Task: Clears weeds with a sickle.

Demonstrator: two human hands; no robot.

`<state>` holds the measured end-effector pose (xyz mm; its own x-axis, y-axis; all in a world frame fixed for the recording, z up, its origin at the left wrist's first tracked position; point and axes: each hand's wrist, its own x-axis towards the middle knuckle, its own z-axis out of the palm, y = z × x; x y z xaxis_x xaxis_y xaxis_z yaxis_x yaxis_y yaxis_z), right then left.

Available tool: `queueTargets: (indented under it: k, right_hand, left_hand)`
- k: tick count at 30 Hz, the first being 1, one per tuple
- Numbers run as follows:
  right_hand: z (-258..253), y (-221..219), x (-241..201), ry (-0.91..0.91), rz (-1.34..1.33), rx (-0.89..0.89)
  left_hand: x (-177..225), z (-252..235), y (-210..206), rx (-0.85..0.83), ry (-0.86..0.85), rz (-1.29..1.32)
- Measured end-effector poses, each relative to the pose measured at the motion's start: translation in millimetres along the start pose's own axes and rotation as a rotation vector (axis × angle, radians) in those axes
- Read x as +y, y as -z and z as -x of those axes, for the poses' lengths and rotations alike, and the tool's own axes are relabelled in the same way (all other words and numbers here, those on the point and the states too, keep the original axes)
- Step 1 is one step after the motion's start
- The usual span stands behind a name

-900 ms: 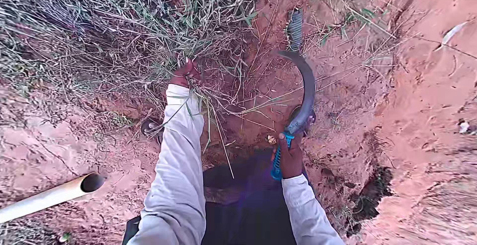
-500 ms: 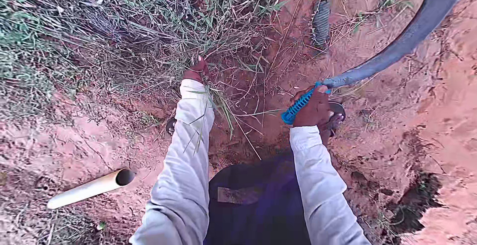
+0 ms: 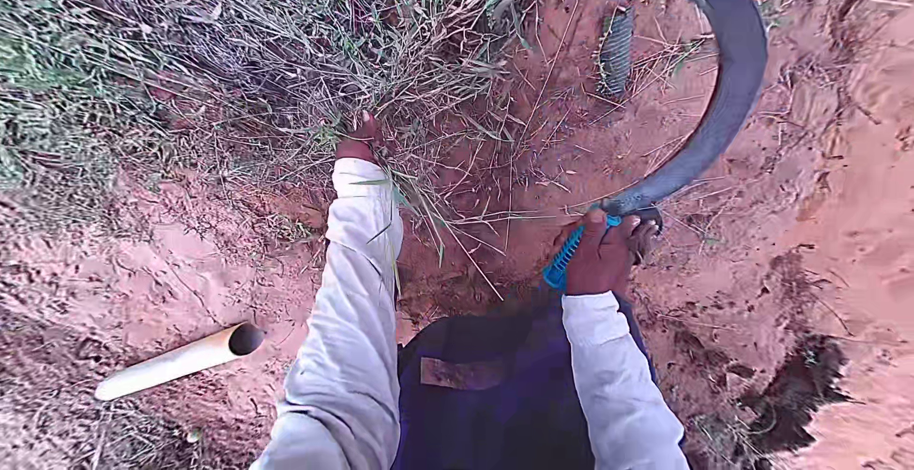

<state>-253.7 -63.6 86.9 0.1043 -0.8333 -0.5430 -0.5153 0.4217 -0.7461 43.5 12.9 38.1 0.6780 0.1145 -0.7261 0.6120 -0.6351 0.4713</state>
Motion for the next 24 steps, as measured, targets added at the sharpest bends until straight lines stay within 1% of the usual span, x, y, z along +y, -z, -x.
queueTargets:
  k: [1, 2, 3, 4, 5, 6, 7, 9, 10, 11, 13, 15, 17, 20, 22, 24]
  right_hand:
    - [-19, -11, 1, 0.005, -0.050, 0.034]
    - [-33, -29, 4, -0.059, -0.054, 0.045]
    - [-37, -49, 8, -0.188, 0.001, 0.008]
    - [-34, -68, 13, -0.329, 0.119, -0.090]
    - [-26, -81, 16, -0.455, 0.264, -0.246]
    - [-15, -86, 18, -0.527, 0.366, -0.380]
    - [1, -83, 20, -0.547, 0.437, -0.456]
    - [37, -58, 24, -0.494, 0.512, -0.493]
    - [56, -37, 23, -0.480, 0.524, -0.491]
    - [67, -19, 24, -0.428, 0.521, -0.450]
    - [76, 11, 29, -0.289, 0.494, -0.313]
    - [75, 34, 24, -0.272, 0.427, -0.200]
    - [73, 46, 14, -0.331, 0.263, -0.115]
    - [85, 53, 7, -0.381, 0.001, -0.045]
    - [94, 50, 13, -0.377, -0.087, -0.045]
    - [95, 47, 20, -0.391, -0.095, -0.084]
  left_hand:
    - [-1, -1, -2, 0.004, 0.002, -0.052]
    - [-2, -1, -4, 0.017, 0.003, -0.125]
    - [-1, 1, -4, 0.016, 0.024, -0.207]
    - [-2, 4, -4, 0.022, 0.035, -0.265]
    - [-3, 7, -8, 0.043, 0.046, -0.274]
    - [-3, 6, -10, 0.069, 0.057, -0.276]
    - [-3, 4, -12, 0.101, 0.069, -0.244]
    - [-2, 5, -10, 0.147, 0.092, -0.152]
    - [-2, 10, -9, 0.148, 0.111, -0.148]
    - [-2, 10, -10, 0.141, 0.114, -0.150]
    - [-2, 5, -13, 0.107, 0.119, -0.226]
    - [-9, 11, -17, 0.044, 0.149, -0.335]
    - [-12, 22, -27, -0.042, 0.183, -0.467]
    - [-30, 27, -51, -0.073, 0.150, -0.428]
    - [-46, 23, -69, -0.090, 0.180, -0.393]
    - [-54, 23, -87, -0.047, 0.239, -0.405]
